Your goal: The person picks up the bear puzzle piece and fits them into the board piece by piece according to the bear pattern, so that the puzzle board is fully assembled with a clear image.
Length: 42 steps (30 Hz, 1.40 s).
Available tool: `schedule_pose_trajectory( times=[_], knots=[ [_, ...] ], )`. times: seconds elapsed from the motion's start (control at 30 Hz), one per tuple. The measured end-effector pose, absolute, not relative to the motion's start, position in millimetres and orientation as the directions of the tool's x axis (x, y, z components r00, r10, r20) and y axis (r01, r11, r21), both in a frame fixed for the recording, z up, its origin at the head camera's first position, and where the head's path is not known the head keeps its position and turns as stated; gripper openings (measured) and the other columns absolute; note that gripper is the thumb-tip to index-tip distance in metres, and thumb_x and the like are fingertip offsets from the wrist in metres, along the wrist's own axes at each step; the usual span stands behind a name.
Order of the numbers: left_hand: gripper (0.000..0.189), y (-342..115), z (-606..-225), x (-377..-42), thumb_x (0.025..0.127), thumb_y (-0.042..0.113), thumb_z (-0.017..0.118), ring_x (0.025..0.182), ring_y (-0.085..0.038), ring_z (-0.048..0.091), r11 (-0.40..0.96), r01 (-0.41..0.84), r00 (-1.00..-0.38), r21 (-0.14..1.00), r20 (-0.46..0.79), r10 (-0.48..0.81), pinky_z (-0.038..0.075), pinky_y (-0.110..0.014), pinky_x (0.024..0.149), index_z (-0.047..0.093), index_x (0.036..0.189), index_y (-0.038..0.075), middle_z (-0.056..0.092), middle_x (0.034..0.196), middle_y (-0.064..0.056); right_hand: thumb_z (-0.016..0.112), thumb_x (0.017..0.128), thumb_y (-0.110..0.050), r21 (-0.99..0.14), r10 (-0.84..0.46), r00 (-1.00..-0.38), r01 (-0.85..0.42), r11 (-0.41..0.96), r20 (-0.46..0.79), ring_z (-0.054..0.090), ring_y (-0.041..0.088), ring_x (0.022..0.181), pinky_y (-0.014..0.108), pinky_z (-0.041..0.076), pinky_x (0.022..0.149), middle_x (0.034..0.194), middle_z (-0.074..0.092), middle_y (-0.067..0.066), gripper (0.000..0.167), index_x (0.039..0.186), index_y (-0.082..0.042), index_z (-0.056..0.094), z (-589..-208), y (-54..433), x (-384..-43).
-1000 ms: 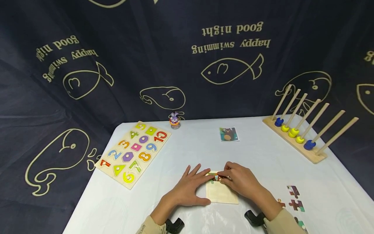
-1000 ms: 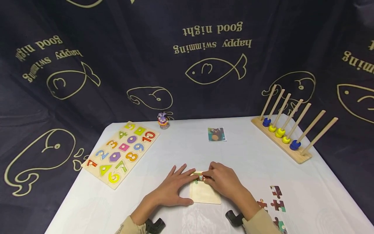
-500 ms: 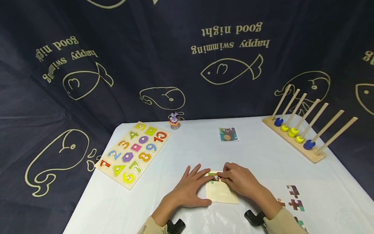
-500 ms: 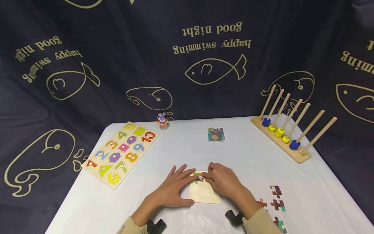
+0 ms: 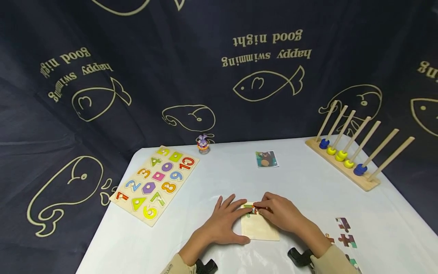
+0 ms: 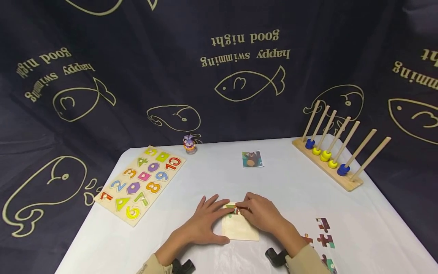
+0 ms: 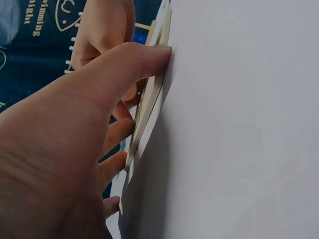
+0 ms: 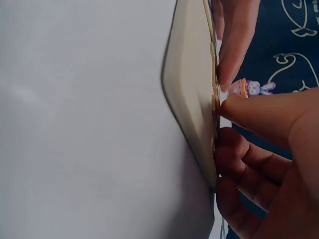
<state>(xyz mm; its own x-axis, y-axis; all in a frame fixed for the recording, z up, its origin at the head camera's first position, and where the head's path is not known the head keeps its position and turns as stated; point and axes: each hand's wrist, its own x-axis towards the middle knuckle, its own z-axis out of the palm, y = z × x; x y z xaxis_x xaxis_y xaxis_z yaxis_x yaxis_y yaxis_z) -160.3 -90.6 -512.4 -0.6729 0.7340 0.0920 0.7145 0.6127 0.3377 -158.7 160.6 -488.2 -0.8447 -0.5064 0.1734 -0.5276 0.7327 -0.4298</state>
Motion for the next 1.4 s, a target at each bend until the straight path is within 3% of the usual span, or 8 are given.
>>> schedule_pose_trajectory(
  times=[0.27,0.53,0.93,1.4],
  knots=[
    [0.085,-93,-515,-157,0.078,0.074,0.056,0.144,-0.032,0.012,0.622,0.713,-0.674,0.326,0.071,0.735,0.011,-0.067,0.105,0.034,0.15,0.035,0.023,0.157,0.007,0.062,0.095,-0.025,-0.583,-0.477,-0.872,-0.443,0.681,0.106,0.05,0.001,0.074,0.025,0.044,0.063,0.092,0.057,-0.015,0.026,0.117,-0.012,0.071,-488,169,-157],
    [0.085,-93,-516,-157,0.077,0.074,0.057,0.144,-0.032,0.012,0.623,0.722,-0.672,0.301,0.09,0.735,0.011,-0.067,0.106,0.035,0.149,0.035,0.025,0.156,0.009,0.063,0.095,-0.024,-0.655,-0.435,-0.896,-0.385,0.65,0.094,0.053,0.004,0.073,0.024,0.047,0.063,0.096,0.06,-0.012,0.026,0.116,-0.011,0.07,-476,199,-153],
    [0.085,-93,-515,-159,0.077,0.073,0.057,0.144,-0.031,0.011,0.622,0.723,-0.67,0.302,0.085,0.737,0.009,-0.066,0.106,0.035,0.15,0.034,0.025,0.156,0.008,0.069,0.09,-0.014,-0.623,-0.366,-0.927,-0.337,0.706,0.086,0.056,0.003,0.083,0.025,0.05,0.067,0.1,0.064,-0.006,0.028,0.117,-0.013,0.069,-464,252,-147],
    [0.085,-92,-515,-161,0.078,0.073,0.057,0.144,-0.032,0.011,0.614,0.731,-0.661,0.298,0.087,0.745,0.01,-0.066,0.106,0.033,0.15,0.034,0.024,0.156,0.008,0.075,0.083,-0.014,-0.586,-0.255,-0.966,-0.233,0.776,0.046,0.056,0.004,0.079,0.025,0.051,0.066,0.098,0.065,-0.007,0.031,0.114,-0.014,0.07,-456,293,-134]
  ],
)
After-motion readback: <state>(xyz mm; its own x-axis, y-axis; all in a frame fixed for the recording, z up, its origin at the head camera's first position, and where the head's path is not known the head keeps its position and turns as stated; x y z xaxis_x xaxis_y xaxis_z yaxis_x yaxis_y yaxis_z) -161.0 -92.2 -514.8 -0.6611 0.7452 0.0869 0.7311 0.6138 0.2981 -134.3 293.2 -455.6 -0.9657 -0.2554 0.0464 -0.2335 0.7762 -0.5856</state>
